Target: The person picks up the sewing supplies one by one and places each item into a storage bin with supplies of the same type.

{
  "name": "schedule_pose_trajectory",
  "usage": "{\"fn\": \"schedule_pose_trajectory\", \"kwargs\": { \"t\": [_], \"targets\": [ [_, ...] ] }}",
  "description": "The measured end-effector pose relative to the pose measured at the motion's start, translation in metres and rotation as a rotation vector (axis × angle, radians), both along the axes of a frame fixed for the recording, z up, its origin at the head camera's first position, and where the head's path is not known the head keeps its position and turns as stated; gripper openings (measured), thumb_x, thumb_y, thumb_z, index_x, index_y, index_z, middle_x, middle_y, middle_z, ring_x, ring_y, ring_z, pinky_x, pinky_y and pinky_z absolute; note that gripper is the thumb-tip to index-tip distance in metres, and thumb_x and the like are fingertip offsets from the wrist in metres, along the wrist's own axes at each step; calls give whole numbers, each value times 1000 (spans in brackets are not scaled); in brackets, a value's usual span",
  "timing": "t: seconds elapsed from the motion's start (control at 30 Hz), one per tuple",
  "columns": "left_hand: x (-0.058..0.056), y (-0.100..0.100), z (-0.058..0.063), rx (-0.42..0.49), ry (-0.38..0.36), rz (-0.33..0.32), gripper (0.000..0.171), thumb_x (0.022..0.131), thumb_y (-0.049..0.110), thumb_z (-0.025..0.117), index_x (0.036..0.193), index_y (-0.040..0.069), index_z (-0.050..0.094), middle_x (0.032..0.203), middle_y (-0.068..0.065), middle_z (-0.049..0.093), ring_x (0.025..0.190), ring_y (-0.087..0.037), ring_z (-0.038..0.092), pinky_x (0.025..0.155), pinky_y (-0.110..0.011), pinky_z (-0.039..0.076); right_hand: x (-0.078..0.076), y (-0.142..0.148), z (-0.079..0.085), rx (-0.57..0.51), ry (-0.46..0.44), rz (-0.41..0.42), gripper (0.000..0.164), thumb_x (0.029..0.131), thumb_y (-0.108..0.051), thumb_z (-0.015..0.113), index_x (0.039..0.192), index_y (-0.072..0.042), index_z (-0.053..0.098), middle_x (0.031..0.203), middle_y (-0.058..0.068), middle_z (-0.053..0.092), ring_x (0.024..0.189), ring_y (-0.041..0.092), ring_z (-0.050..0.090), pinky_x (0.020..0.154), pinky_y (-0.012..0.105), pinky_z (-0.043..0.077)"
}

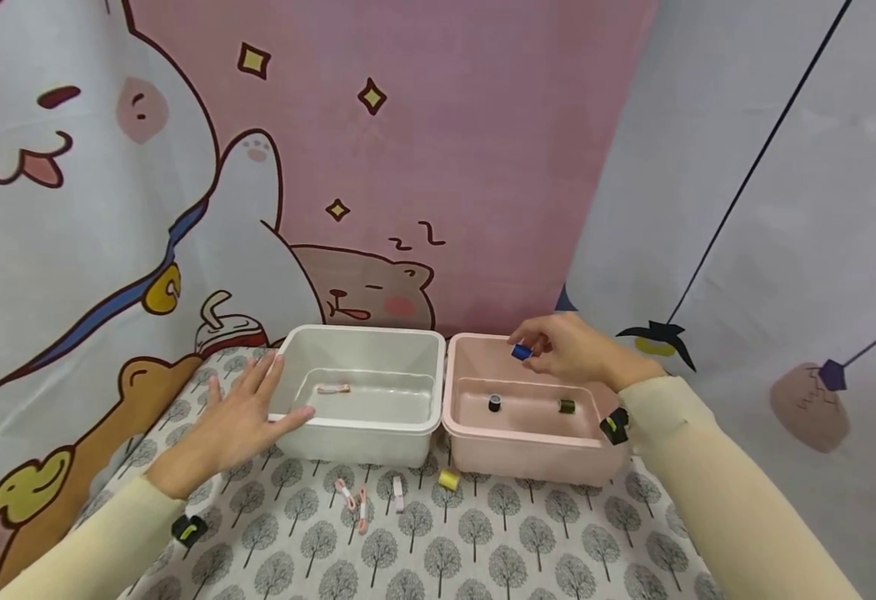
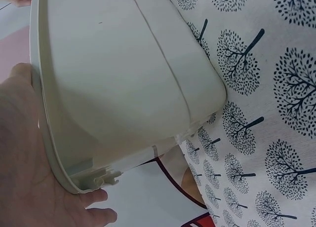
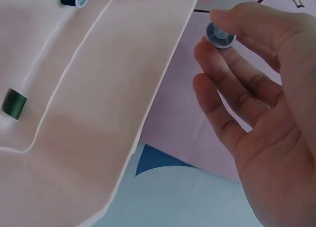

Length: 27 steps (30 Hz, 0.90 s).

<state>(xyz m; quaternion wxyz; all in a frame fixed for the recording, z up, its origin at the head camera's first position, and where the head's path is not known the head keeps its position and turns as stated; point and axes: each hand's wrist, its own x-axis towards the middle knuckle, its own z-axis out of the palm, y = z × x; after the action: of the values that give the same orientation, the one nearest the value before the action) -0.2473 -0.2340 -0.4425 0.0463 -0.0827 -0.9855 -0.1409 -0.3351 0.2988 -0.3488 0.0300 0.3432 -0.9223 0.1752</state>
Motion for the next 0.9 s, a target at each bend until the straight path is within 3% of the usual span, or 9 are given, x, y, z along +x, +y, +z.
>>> {"fn": "schedule_pose_trajectory", "kwargs": {
  "t": [0.2,0.33,0.4,0.67,0.9],
  "targets": [
    [0,2,1,-6,3,-11,125,106,95,44,187,6,13,197,-18,4,183,-52,7,134,-91,-12,-8,8,-4,43,-62,-52,38,99,-7,92,136,-12,84,113,6,84,99,17,80,87,42,71],
    [0,0,0,-12,10,-9,123,107,94,43,187,6,13,197,-19,5,183,-53,8,134,-91,-12,-6,9,-9,58,-61,-62,47,98,-9,93,142,-6,80,123,16,86,107,27,84,91,51,73],
    [0,-1,0,-14,12,-6,123,107,94,43,187,6,13,197,-19,5,182,-53,8,134,-91,-12,-3,8,-10,62,-46,-58,49,97,-11,94,143,-7,80,126,14,86,110,30,84,93,54,72],
    [-1,-1,0,-16,19,-3,124,106,94,44,187,5,14,197,-20,6,182,-53,9,135,-90,-11,25,-6,-5,30,48,-17,43,99,-10,91,141,-9,82,120,4,87,108,26,83,90,51,72],
    [0,0,1,-14,11,-4,123,107,94,43,187,5,13,197,-19,5,182,-53,8,135,-90,-12,51,-22,-12,54,153,-18,40,103,-18,90,142,-16,81,129,2,84,112,22,82,96,51,70]
  ]
}}
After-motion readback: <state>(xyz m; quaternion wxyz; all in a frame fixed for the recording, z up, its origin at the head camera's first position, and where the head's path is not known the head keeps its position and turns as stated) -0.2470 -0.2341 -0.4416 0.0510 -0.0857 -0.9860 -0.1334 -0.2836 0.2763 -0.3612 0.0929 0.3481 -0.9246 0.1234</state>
